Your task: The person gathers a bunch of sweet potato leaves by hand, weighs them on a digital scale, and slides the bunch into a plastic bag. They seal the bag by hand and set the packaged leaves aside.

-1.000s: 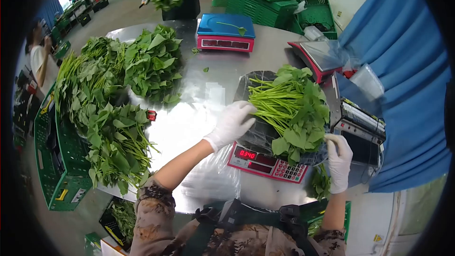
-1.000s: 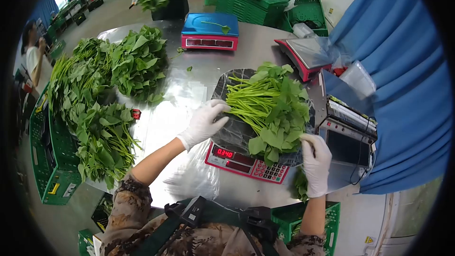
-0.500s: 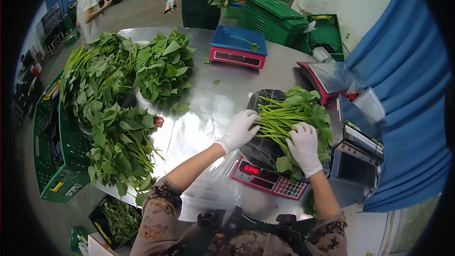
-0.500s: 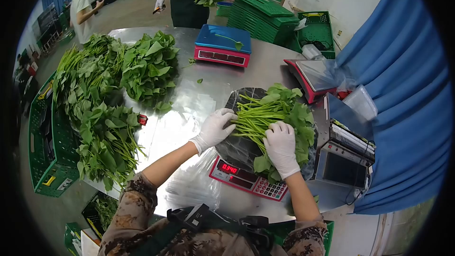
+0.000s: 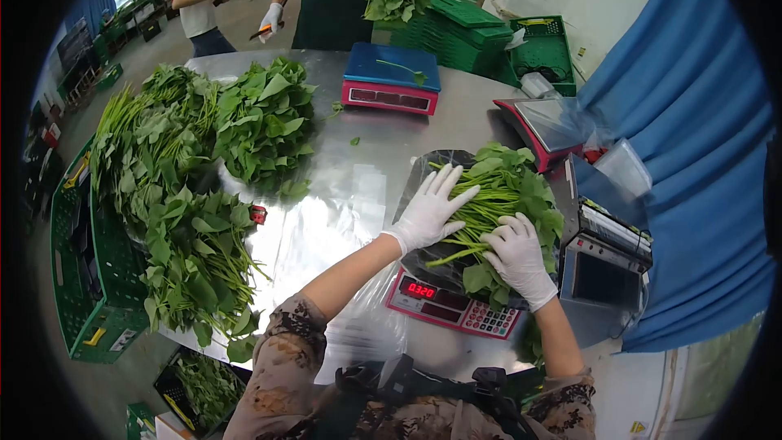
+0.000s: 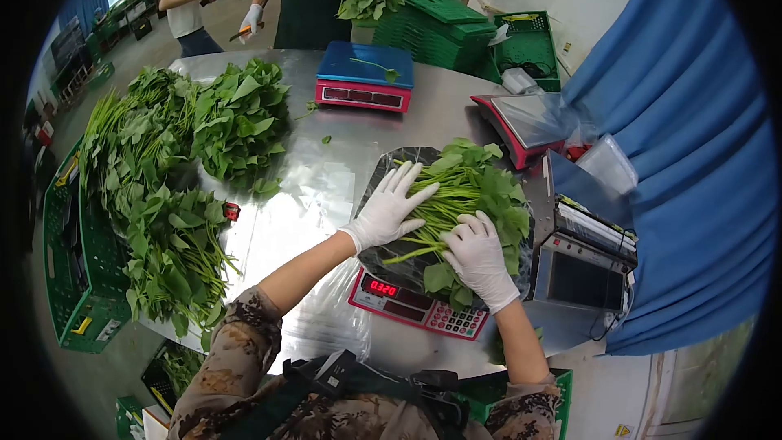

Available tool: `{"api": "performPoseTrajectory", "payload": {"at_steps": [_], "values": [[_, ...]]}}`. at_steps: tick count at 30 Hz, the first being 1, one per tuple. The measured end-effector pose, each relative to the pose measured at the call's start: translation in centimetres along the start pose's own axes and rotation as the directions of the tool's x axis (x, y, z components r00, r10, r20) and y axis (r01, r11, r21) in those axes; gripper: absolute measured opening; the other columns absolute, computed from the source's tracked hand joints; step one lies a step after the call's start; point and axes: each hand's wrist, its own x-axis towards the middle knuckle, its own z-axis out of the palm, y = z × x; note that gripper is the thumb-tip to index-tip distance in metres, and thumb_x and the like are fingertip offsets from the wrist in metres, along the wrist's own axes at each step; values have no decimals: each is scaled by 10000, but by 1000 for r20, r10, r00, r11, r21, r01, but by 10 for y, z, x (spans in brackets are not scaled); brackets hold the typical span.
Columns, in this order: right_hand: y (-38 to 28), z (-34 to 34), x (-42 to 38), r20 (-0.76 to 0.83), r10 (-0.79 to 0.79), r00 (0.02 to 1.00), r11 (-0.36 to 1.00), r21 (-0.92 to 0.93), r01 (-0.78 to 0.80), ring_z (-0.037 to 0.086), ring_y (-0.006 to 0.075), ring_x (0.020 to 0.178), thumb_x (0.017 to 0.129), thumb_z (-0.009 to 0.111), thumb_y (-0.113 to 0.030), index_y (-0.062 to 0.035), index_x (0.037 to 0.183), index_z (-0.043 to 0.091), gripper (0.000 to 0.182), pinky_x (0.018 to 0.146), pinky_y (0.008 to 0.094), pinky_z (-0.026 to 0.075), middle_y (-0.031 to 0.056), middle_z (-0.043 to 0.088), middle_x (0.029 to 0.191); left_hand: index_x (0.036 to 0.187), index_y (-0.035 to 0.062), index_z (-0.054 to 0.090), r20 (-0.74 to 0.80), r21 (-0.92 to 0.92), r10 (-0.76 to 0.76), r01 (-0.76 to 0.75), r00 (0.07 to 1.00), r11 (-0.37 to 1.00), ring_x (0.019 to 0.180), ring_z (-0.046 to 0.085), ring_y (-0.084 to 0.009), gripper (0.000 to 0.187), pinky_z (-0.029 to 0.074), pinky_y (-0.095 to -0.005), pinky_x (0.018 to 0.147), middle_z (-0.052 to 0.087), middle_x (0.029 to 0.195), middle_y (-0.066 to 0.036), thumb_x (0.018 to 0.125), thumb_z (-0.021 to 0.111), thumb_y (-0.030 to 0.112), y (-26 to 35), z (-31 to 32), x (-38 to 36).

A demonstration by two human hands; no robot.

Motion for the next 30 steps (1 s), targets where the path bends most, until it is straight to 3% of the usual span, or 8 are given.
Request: {"api": "performPoseTrajectory", "payload": {"at_steps": [3, 12, 18, 20, 21, 22, 26, 30], "values": [[-2, 0, -5, -9, -54, 999, 998, -28, 53, 516, 283, 1178, 722, 734, -191, -136, 941, 663, 237, 1061, 495, 355, 63, 605, 1057, 1486, 234, 348, 20, 74, 136, -137, 991, 988, 1384, 290, -425, 639, 219, -501, 1150, 316, 1483, -255, 909, 577, 384, 5, 7, 13], [-10, -35, -40, -8, -135, 991, 985, -108, 134, 513, 273, 1211, 724, 716, -189, -158, 1016, 649, 302, 1013, 464, 408, 60, 585, 1228, 1382, 191, 483, 15, -189, -243, 241, 970, 952, 1073, 606, -357, 417, 500, -419, 902, 546, 1329, -200, 974, 488, 279, -3, 43, 24], [-1, -91, -64, -192, 126, 973, 991, 63, -116, 554, 318, 1155, 711, 655, -25, -133, 958, 663, 269, 1018, 442, 417, 96, 621, 1169, 1387, 167, 481, 36, -136, -200, 203, 979, 970, 1092, 594, -357, 434, 478, -428, 919, 549, 1316, -201, 962, 516, 249, 3, 36, 23], [1, -88, -81, -403, 285, 870, 953, 214, -213, 562, 309, 1185, 801, 566, 37, -55, 951, 646, 193, 1053, 426, 404, 99, 634, 1170, 1407, 187, 459, 38, -89, -187, 190, 982, 978, 1142, 567, -342, 451, 440, -424, 974, 545, 1317, -191, 964, 514, 250, 3, 37, 23], [6, -95, -87, -429, 783, 450, 592, 735, -329, 583, 254, 1151, 903, 515, 8, -11, 982, 619, 133, 1033, 374, 420, 101, 638, 1158, 1413, 190, 452, 19, -55, -168, 168, 986, 984, 1154, 560, -338, 457, 428, -425, 990, 541, 1322, -189, 964, 515, 251, 1, 41, 21], [9, -107, -91, -416, 855, 310, 504, 808, -306, 591, 195, 1106, 977, 453, -35, 21, 1043, 599, 170, 1014, 328, 424, 94, 638, 1113, 1418, 194, 446, 2, -25, -143, 143, 990, 989, 1165, 553, -335, 463, 416, -427, 1006, 538, 1327, -187, 964, 515, 253, 1, 43, 21], [46, -103, -147, -351, 923, 160, 385, 865, -322, 586, 106, 887, 979, 473, -60, 1, 1102, 614, 197, 841, 256, 451, 42, 643, 929, 1444, 180, 410, 57, 24, -138, 137, 989, 990, 1247, 486, -346, 525, 355, -454, 1068, 507, 1342, -214, 939, 541, 241, 8, 28, 23], [51, -78, -197, -203, 883, 422, 467, 444, -764, 615, 181, 806, 926, 581, -121, -26, 1076, 631, 184, 718, 314, 474, 65, 631, 863, 1469, 156, 359, 59, 1, -110, 110, 992, 994, 1302, 418, -359, 655, 305, -484, 1107, 443, 1390, -224, 862, 605, 162, 16, 14, 23]]}}
